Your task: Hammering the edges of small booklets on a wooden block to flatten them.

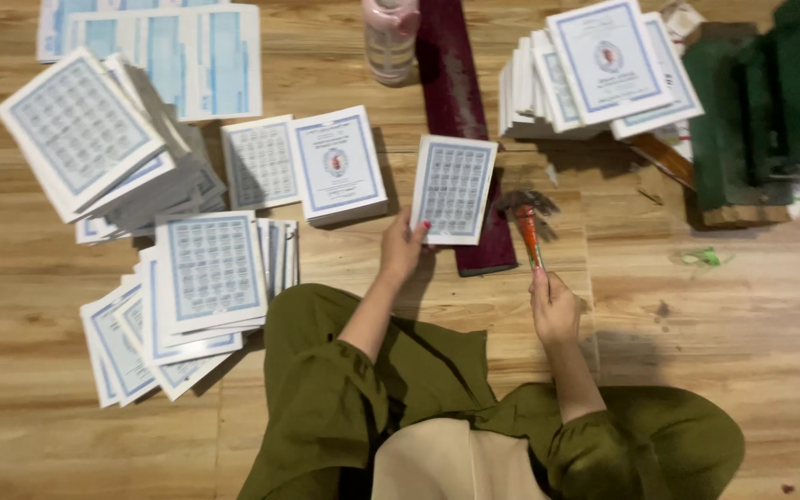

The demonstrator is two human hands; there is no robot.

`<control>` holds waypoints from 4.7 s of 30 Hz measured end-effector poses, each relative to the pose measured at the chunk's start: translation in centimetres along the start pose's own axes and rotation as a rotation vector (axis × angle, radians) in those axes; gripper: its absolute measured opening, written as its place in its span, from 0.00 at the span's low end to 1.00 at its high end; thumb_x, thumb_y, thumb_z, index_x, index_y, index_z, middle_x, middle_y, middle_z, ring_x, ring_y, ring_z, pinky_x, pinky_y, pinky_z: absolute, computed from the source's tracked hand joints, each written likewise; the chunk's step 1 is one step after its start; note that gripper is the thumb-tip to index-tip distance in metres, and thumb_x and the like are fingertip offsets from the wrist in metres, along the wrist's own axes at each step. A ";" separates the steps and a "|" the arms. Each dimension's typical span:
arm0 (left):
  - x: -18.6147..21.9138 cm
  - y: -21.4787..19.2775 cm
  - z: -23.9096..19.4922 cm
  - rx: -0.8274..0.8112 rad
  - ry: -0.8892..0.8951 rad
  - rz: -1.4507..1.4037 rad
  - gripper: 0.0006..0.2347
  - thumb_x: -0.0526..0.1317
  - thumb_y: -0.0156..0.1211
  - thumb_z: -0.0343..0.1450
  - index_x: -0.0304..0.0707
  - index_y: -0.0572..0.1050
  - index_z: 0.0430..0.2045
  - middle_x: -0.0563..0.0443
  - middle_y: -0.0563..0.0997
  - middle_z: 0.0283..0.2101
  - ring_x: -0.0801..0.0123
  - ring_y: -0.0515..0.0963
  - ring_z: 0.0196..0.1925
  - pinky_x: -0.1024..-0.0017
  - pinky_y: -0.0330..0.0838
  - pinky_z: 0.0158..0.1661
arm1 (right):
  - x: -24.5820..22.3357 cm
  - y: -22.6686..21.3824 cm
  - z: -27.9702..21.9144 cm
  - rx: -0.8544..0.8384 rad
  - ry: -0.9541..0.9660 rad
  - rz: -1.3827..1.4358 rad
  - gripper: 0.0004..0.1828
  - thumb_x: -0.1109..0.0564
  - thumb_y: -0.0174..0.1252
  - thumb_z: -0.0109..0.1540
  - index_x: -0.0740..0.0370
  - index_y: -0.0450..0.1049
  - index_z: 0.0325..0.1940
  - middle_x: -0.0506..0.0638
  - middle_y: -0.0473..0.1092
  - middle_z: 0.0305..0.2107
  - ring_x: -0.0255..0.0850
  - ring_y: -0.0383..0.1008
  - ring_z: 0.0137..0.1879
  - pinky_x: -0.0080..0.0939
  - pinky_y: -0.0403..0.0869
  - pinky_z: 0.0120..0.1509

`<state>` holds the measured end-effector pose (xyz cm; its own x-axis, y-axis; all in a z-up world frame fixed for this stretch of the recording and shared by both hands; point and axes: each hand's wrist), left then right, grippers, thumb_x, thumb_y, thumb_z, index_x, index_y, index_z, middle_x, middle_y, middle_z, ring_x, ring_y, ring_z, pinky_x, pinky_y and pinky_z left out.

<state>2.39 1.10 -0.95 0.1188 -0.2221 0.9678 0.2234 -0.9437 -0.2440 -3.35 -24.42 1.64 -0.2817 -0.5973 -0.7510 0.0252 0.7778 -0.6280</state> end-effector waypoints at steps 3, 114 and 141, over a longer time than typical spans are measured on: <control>5.1 -0.9 0.2 0.000 0.150 0.008 0.12 0.31 0.53 0.65 0.22 0.67 0.41 0.20 0.72 0.38 0.31 0.69 0.44 0.45 0.67 0.41 | -0.6 -0.2 -1.0 0.170 -0.060 0.392 0.23 0.47 0.39 0.67 0.59 0.63 0.21 0.46 0.54 0.03 0.35 0.53 0.07 0.29 0.56 0.10; 0.6 1.2 -2.3 -0.082 -0.376 -0.202 0.12 0.36 0.51 0.67 0.35 0.66 0.43 0.25 0.73 0.28 0.51 0.77 0.18 0.72 0.77 0.15 | -6.9 -0.8 2.8 -0.057 -0.047 -0.258 0.27 0.37 0.36 0.65 0.59 0.69 0.31 0.67 0.69 0.25 0.65 0.69 0.41 0.60 0.66 0.42; -1.7 -1.5 -1.5 -0.032 -0.487 0.460 0.21 0.50 0.52 0.64 0.47 0.66 0.50 0.43 0.67 0.49 0.44 0.72 0.48 0.50 0.68 0.46 | -8.8 -0.3 -2.1 -0.054 -0.119 0.269 0.20 0.47 0.42 0.65 0.58 0.63 0.22 0.46 0.55 0.03 0.33 0.56 0.08 0.29 0.56 0.11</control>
<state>0.35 2.52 -2.14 0.6202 -0.4747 0.6245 0.0177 -0.7875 -0.6161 -2.86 -18.98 8.90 -0.1569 -0.3844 -0.9097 0.0314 0.9187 -0.3937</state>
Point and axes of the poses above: each hand's wrist, its own z-axis towards the middle knuckle, its own y-axis out of the palm, x = y × z
